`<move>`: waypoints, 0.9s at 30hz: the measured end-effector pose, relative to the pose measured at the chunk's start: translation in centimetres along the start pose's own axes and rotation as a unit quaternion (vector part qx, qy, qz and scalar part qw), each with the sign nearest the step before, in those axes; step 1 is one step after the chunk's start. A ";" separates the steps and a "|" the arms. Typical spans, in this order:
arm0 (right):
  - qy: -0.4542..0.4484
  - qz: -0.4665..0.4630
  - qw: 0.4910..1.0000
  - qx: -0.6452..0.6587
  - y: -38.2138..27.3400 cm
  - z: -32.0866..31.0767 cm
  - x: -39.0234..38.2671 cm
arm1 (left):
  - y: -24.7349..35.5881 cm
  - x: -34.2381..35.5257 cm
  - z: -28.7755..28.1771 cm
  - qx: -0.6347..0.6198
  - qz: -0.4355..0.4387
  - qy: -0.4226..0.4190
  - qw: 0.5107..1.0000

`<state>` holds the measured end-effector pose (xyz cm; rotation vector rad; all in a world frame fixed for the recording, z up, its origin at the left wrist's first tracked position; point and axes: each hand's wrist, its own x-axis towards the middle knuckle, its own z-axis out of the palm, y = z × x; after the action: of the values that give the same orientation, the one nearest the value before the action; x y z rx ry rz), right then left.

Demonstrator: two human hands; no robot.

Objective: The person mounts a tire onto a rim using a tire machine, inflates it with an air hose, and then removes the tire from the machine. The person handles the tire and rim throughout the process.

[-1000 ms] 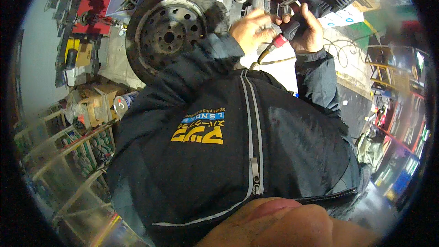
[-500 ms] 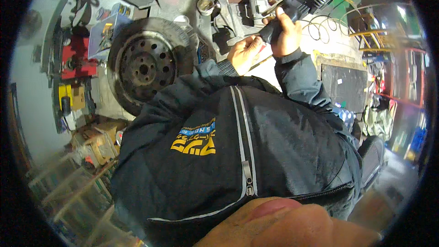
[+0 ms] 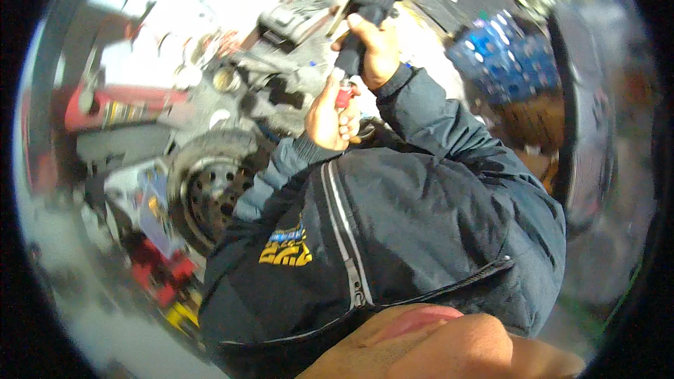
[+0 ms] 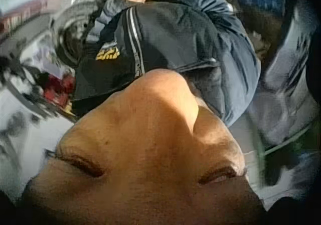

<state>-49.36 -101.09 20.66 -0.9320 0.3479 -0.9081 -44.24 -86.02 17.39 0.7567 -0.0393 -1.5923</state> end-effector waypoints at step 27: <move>0.450 0.035 0.717 -0.530 -17.8 -29.5 -56.0 | -21.2 15.4 -8.7 0.926 -0.022 -0.073 0.369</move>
<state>-110.03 -77.25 11.93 -1.4232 1.8977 -1.0306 -58.18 -92.37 -5.59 2.2018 -2.3034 -0.9296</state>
